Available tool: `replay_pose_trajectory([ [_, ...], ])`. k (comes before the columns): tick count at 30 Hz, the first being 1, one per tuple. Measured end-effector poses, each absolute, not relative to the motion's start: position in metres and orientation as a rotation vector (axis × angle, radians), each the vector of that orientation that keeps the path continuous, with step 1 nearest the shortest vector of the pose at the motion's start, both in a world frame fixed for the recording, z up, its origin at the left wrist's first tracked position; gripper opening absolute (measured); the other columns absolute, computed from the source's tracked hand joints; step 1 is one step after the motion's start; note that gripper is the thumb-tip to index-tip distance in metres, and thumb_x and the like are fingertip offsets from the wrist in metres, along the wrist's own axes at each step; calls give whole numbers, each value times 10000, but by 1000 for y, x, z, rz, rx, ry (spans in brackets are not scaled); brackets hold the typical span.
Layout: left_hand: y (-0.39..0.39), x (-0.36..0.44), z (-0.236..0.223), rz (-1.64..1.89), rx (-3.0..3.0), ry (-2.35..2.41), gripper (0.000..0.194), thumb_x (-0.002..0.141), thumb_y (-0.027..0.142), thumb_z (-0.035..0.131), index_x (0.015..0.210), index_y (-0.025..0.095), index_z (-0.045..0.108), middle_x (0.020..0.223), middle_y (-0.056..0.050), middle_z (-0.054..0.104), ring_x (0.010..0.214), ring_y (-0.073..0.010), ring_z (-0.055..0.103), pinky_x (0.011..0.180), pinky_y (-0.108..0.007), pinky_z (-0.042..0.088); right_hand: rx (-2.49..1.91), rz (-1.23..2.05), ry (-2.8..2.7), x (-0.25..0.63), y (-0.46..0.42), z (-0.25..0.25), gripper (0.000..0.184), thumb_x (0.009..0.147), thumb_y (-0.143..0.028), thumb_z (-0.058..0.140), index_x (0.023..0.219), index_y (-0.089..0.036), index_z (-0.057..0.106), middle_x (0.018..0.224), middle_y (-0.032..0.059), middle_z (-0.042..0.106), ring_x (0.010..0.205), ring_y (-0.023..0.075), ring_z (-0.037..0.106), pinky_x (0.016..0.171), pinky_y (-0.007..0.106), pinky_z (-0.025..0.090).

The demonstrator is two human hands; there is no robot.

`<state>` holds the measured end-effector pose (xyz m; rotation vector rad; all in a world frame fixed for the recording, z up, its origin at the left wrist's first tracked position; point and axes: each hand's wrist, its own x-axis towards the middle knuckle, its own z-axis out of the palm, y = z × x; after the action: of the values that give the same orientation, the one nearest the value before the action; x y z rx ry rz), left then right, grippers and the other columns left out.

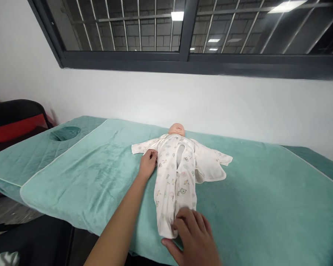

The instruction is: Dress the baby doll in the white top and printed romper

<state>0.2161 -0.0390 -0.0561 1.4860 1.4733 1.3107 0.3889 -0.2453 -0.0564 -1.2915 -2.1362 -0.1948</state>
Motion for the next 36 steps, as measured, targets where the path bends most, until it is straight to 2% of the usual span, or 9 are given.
replay_pose_trajectory([
  [5, -40, 217, -54, 1308, 1482, 1468, 165, 850, 308, 499, 805, 192, 607, 725, -6, 625, 616, -137, 529, 575, -240, 431, -1406, -270, -2056, 376, -246, -77, 255, 758, -412, 721, 838, -220, 574, 1215, 96, 601, 1082, 336, 551, 937, 536, 417],
  [9, -41, 217, -53, 1311, 1459, 1458, 170, 851, 312, 496, 798, 192, 604, 679, 9, 586, 594, -130, 520, 551, -235, 426, -1438, -349, -2009, 371, -246, -84, 333, 759, -467, 696, 934, -205, 590, 1342, 144, 534, 1186, 398, 509, 943, 600, 412],
  [15, -43, 217, -54, 1320, 1423, 1451, 186, 850, 337, 496, 791, 192, 596, 632, 25, 539, 573, -120, 493, 536, -226, 414, -1473, -309, -1952, 364, -251, -85, 174, 762, -333, 669, 854, -210, 586, 1387, 126, 502, 1277, 422, 445, 974, 655, 387],
  [21, -43, 217, -53, 1345, 1415, 1457, 183, 843, 325, 487, 792, 189, 597, 641, 22, 555, 574, -120, 496, 553, -229, 421, -1524, -176, -1927, 349, -250, -77, 144, 733, -190, 667, 854, -204, 591, 1408, 109, 491, 1340, 396, 384, 1046, 627, 365],
  [24, -61, 214, -49, 1437, 1381, 1520, 182, 858, 321, 470, 819, 190, 591, 660, 17, 563, 620, -132, 521, 615, -241, 444, -1383, -127, -2026, 364, -249, -75, 157, 809, -188, 593, 960, -223, 615, 1406, 87, 489, 1326, 346, 425, 992, 553, 465],
  [27, -112, 210, -53, 1519, 1395, 1579, 214, 886, 369, 466, 852, 214, 610, 675, 3, 590, 645, -163, 564, 627, -276, 480, -1301, -168, -1947, 393, -252, -86, 301, 858, -278, 580, 1153, -217, 590, 1357, 134, 508, 1232, 321, 521, 870, 453, 564],
  [31, -208, 215, -83, 1508, 1805, 1428, 260, 890, 237, 437, 958, 303, 680, 1034, -66, 686, 983, -236, 648, 841, -388, 554, -1302, -248, -1848, 425, -259, -112, 340, 856, -355, 618, 1171, -227, 606, 1100, 132, 610, 939, 268, 655, 710, 380, 606],
  [33, -245, 228, -103, 1525, 2073, 1325, 418, 839, 160, 453, 1153, 363, 640, 1260, -75, 610, 1155, -259, 596, 876, -419, 569, -1275, -205, -1901, 431, -261, -115, 307, 872, -338, 601, 1159, -234, 624, 998, 104, 623, 831, 219, 667, 664, 320, 606],
  [36, -270, 251, -125, 1555, 2233, 1492, 628, 794, 80, 460, 1348, 372, 516, 1476, -78, 419, 1321, -306, 463, 956, -500, 534, -1240, -104, -2040, 430, -258, -102, 307, 915, -314, 542, 1206, -252, 617, 1043, 96, 624, 825, 174, 666, 685, 268, 599],
])
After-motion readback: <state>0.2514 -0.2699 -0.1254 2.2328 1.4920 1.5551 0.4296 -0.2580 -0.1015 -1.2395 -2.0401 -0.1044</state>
